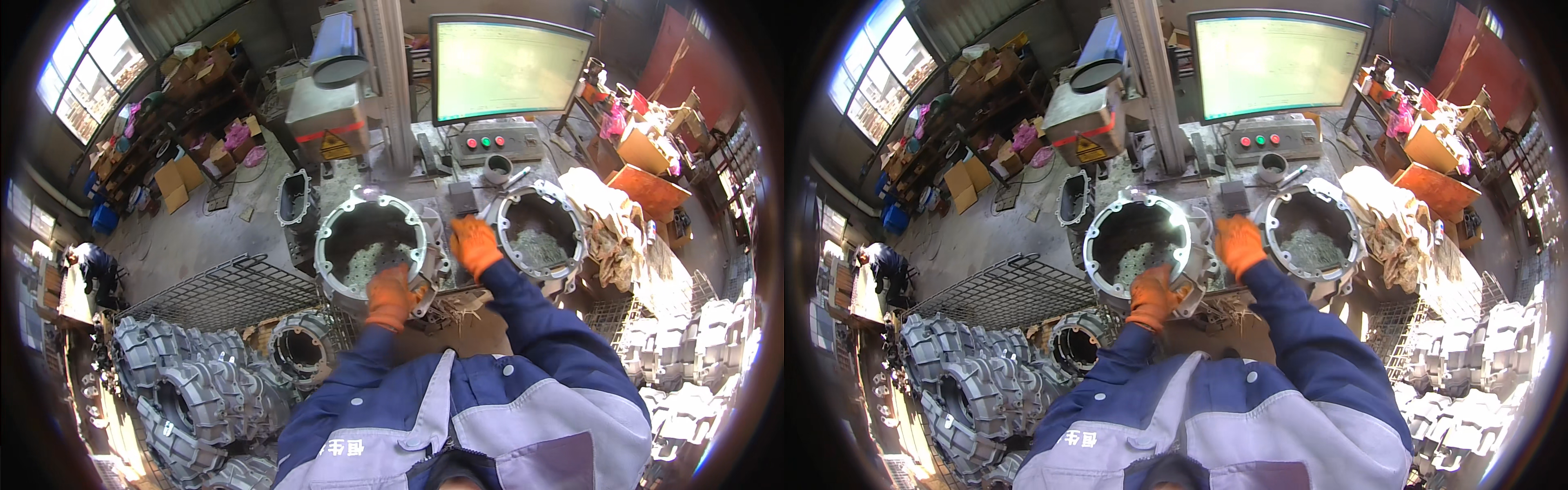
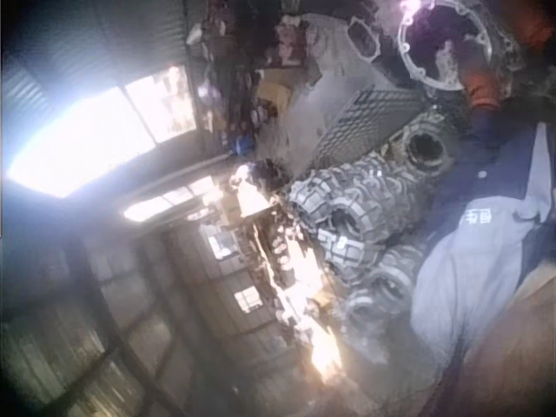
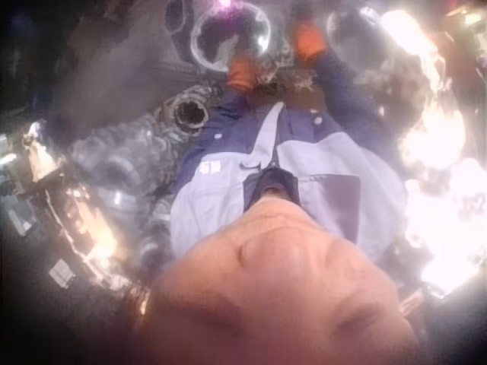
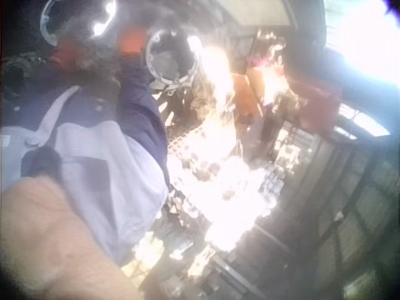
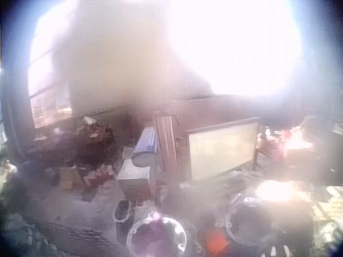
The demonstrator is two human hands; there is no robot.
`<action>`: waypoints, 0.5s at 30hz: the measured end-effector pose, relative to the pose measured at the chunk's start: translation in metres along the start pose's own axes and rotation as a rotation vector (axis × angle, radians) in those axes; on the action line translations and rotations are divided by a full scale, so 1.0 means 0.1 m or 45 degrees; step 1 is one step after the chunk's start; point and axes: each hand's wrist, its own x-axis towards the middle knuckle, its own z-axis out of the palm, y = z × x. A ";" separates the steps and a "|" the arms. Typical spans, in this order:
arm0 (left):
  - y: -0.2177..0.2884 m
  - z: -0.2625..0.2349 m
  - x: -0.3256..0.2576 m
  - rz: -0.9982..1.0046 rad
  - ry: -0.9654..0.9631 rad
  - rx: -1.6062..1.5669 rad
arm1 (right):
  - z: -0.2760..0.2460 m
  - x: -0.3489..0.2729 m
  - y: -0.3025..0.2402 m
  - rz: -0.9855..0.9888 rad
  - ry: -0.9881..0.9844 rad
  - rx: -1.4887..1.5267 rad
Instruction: The person repeatedly picks up metal housings from a wire bin, places each on a workbench, and rubs the inner surfaces with a handheld block. The person then returns each housing to the bin and repeats the cycle with additional units.
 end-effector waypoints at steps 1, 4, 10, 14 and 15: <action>0.06 -0.05 -0.02 0.024 0.137 0.004 | -0.17 -0.23 -0.10 -0.010 0.086 0.285; 0.39 -0.18 -0.08 0.144 0.544 0.007 | -0.60 -1.13 -0.25 0.407 -0.233 1.019; 1.61 -0.05 0.21 0.779 0.561 -0.183 | -0.91 -2.49 0.46 1.884 -0.520 1.774; 2.32 0.35 0.43 1.210 0.269 -0.274 | -0.72 -2.76 0.77 1.569 0.217 2.748; 2.46 0.46 0.48 1.281 0.099 -0.242 | -0.64 -2.76 0.82 1.719 0.302 2.810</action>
